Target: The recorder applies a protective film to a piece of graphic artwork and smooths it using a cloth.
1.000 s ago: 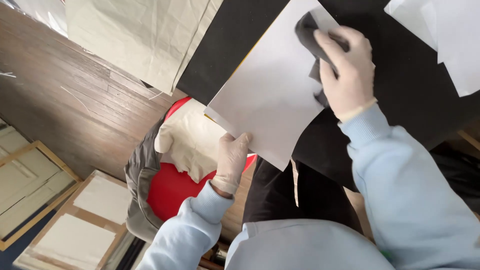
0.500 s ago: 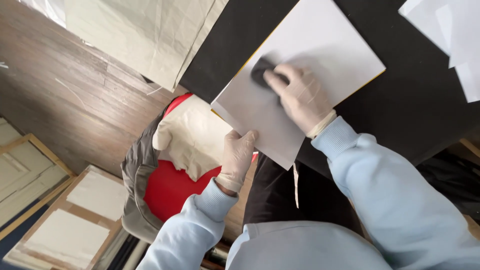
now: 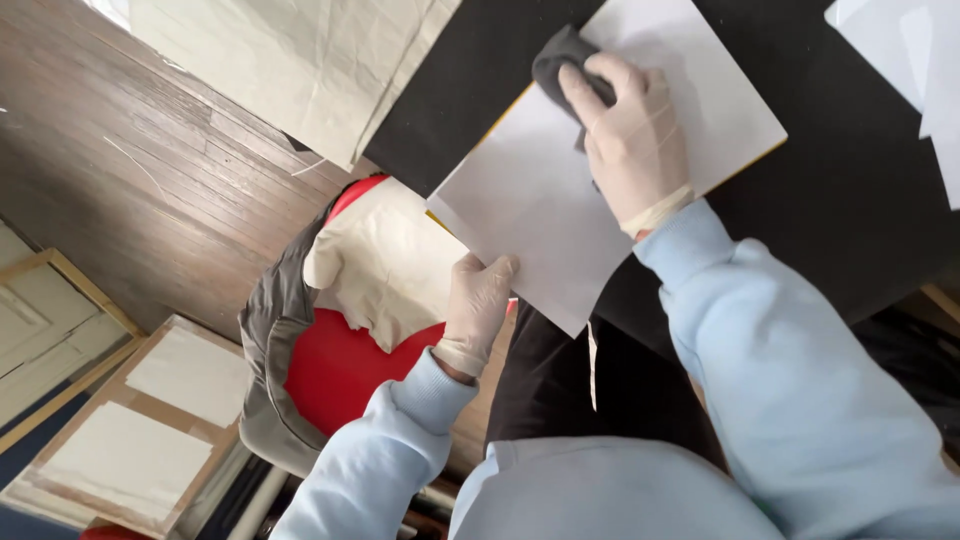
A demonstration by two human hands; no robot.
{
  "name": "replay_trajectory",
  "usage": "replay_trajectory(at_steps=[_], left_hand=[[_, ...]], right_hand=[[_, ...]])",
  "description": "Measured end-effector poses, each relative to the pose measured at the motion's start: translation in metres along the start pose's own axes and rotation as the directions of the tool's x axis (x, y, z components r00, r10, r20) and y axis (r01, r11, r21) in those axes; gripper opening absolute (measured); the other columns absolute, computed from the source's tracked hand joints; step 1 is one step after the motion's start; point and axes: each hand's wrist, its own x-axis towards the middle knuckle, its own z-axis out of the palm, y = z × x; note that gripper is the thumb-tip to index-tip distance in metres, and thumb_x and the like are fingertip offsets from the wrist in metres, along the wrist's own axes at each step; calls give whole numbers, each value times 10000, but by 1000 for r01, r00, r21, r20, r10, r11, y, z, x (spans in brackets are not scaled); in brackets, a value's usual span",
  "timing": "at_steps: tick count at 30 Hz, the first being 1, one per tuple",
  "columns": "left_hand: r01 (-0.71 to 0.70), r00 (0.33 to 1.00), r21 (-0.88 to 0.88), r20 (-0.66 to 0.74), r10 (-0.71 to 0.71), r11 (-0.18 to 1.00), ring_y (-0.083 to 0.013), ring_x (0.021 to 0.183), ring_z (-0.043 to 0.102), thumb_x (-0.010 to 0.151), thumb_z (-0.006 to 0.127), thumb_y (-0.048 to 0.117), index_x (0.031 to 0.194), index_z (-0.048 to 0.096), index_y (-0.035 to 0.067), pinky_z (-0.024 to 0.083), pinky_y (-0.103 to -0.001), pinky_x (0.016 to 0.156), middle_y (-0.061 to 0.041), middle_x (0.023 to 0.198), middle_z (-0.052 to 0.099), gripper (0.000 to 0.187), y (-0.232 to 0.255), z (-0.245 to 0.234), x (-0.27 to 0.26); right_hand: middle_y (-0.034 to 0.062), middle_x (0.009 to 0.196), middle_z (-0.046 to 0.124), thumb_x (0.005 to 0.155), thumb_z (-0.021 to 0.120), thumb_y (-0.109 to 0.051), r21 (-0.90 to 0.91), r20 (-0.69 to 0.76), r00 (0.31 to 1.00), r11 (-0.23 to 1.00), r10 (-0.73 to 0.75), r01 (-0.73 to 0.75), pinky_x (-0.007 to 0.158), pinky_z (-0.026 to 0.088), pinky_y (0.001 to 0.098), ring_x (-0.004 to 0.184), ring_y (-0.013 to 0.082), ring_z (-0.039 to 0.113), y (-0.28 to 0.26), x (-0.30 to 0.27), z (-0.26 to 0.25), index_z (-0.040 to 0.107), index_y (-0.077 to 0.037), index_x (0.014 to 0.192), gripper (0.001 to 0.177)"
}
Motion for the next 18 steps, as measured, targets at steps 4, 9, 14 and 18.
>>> replay_trajectory(at_steps=[4,9,14,18], left_hand=[[70,997,-18,-38,-71,997,-176,821,664,886,592,63,1110,640,-175,580,-312,772,-162,950,708,330,6,3,5],[76,997,-65,-19,-77,995,-200,839,706,877,589,57,1106,624,-165,597,-313,798,-178,978,726,321,2,2,7],[84,995,-2,-49,-84,996,-204,827,712,882,567,81,1089,622,-169,588,-317,768,-173,965,732,329,11,6,8],[93,992,41,-87,-89,995,-204,821,691,884,576,86,1082,632,-183,570,-321,757,-178,955,727,339,8,-1,0]], right_hand=[[93,1342,587,916,716,21,63,30,999,998,-30,28,883,571,429,1091,336,590,-10,-2,11,673,-116,1411,516],[105,1310,613,956,689,3,149,108,993,988,-55,39,849,575,431,1044,323,631,-21,-8,21,685,-112,1385,444],[101,1286,647,860,673,57,472,-10,995,877,-97,90,998,544,420,1163,311,611,3,-11,-33,727,-96,1281,451],[66,1344,621,995,621,61,351,94,959,892,269,-285,989,560,361,1161,260,603,45,-43,-60,698,-137,1331,398]])
